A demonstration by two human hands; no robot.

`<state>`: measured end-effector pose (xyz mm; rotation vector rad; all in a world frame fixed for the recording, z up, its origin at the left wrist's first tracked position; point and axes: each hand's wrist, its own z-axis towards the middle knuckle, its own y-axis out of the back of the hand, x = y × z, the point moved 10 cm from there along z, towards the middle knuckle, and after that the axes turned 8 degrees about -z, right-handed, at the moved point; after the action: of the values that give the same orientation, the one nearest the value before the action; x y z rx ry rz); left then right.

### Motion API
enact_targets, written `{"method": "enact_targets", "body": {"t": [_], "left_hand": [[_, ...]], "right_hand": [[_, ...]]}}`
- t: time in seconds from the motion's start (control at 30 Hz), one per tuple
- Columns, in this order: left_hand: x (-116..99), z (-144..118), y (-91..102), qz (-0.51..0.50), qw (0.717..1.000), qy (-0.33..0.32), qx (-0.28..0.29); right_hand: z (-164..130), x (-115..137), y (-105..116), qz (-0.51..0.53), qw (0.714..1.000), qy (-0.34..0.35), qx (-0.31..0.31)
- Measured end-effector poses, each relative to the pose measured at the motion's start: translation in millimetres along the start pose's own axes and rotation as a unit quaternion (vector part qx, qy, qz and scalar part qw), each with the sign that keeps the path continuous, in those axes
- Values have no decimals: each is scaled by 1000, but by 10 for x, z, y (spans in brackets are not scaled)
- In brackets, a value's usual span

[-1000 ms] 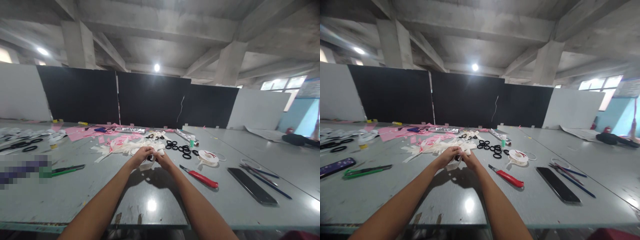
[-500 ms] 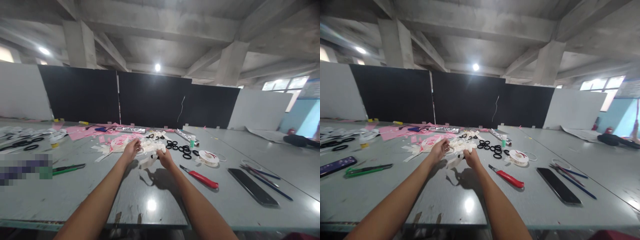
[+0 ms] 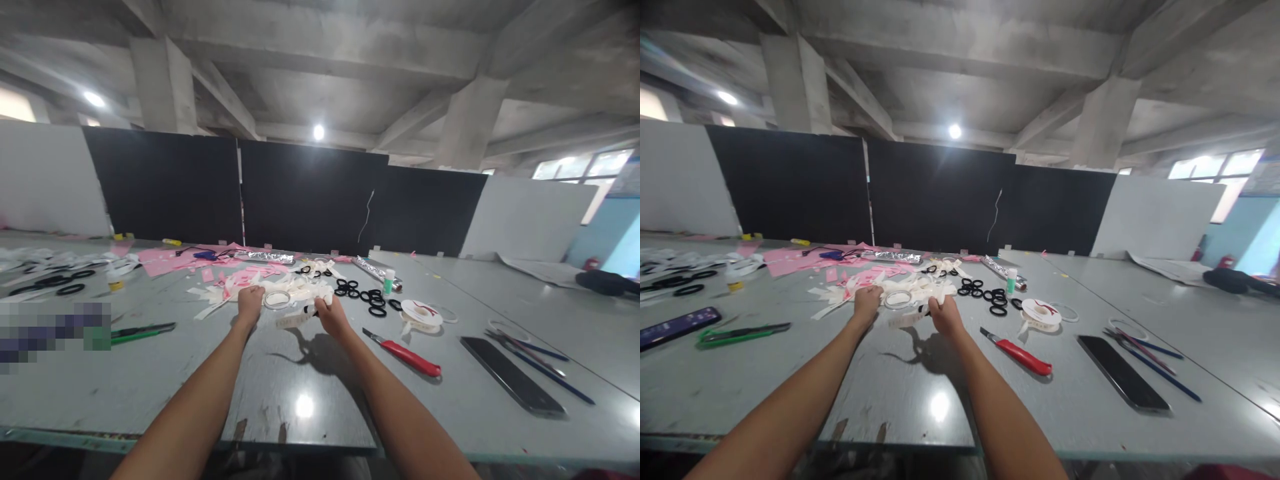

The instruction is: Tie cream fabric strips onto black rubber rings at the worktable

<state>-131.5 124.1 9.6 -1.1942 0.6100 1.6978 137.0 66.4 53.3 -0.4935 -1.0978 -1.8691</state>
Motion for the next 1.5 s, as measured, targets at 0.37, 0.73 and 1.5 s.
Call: {"method": "enact_targets", "body": {"t": [0.37,0.73,1.5], "left_hand": [[-35,-5,-95,52,997,-34,35],[-784,-356,-519,-88,980,-71,164],[-448,-664,-959,-72,966,20,247]], "right_hand": [[-26,-44,-82,4,999,-11,31],[-27,12,-105,10,999,5,44],[195,-406,-271,123,980,-149,52]]}}
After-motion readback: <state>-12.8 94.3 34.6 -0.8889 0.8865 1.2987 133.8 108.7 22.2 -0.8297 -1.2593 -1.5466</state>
